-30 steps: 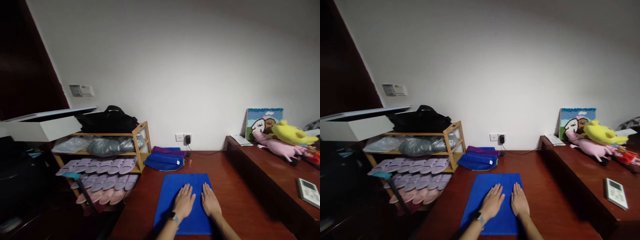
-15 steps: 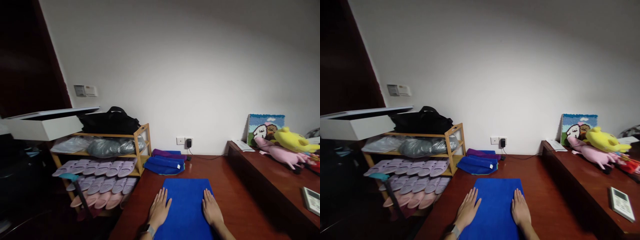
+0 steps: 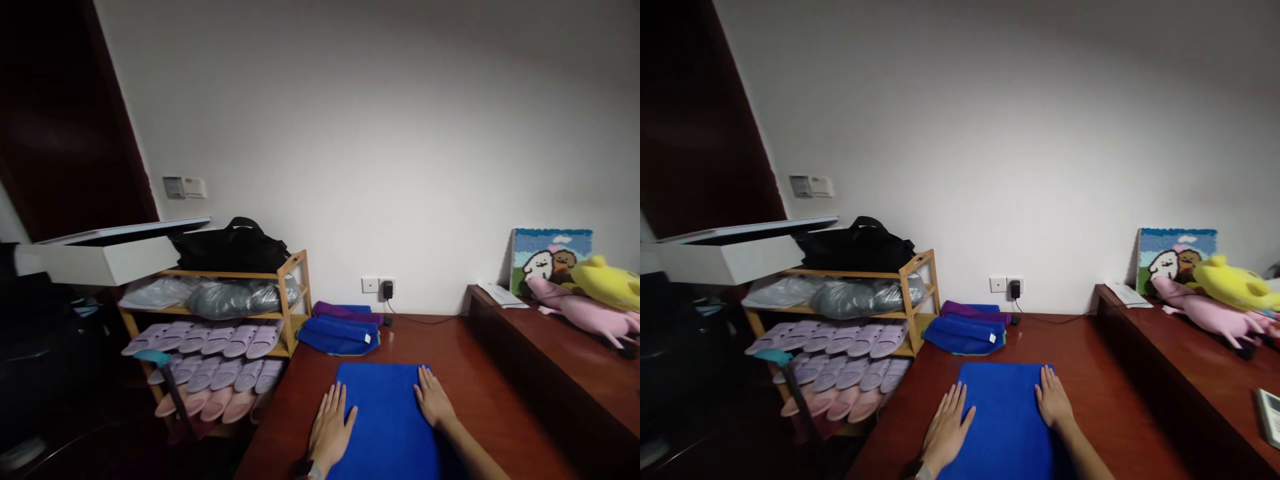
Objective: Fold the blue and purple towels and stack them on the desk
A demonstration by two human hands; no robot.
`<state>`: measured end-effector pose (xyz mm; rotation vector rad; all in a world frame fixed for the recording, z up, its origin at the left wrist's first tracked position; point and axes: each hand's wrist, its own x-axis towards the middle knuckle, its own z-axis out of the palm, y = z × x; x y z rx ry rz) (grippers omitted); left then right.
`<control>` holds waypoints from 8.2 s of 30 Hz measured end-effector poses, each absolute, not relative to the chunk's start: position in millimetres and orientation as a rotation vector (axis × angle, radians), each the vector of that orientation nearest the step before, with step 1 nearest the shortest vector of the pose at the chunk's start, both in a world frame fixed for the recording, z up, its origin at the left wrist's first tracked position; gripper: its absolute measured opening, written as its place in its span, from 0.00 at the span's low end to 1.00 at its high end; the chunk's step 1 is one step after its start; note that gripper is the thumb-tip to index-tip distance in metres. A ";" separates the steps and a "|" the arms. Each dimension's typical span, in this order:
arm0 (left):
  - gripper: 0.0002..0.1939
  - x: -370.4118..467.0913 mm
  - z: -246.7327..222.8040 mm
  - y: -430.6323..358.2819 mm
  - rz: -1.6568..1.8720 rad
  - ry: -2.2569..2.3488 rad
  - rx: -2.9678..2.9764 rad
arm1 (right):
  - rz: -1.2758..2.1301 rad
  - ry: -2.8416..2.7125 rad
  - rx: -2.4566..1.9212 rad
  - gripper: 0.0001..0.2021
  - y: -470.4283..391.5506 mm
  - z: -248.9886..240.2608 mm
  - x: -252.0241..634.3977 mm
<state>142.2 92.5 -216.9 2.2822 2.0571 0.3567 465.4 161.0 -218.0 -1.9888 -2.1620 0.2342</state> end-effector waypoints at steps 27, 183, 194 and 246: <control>0.40 41.1 -196.0 145.7 0.079 2.278 2.111 | 0.255 -2.156 -1.987 0.36 163.2 -231.3 471.4; 0.13 235.4 -85.1 -114.1 1.460 1.182 1.788 | 0.739 -1.497 -1.076 0.23 -123.0 -106.1 396.6; 0.28 237.6 -107.5 -127.2 1.228 1.017 1.863 | 0.899 -1.443 -1.316 0.15 -120.4 -122.4 403.6; 0.16 19.5 52.6 -30.2 0.914 1.898 1.981 | 0.789 -0.787 -1.387 0.19 -76.6 10.5 669.5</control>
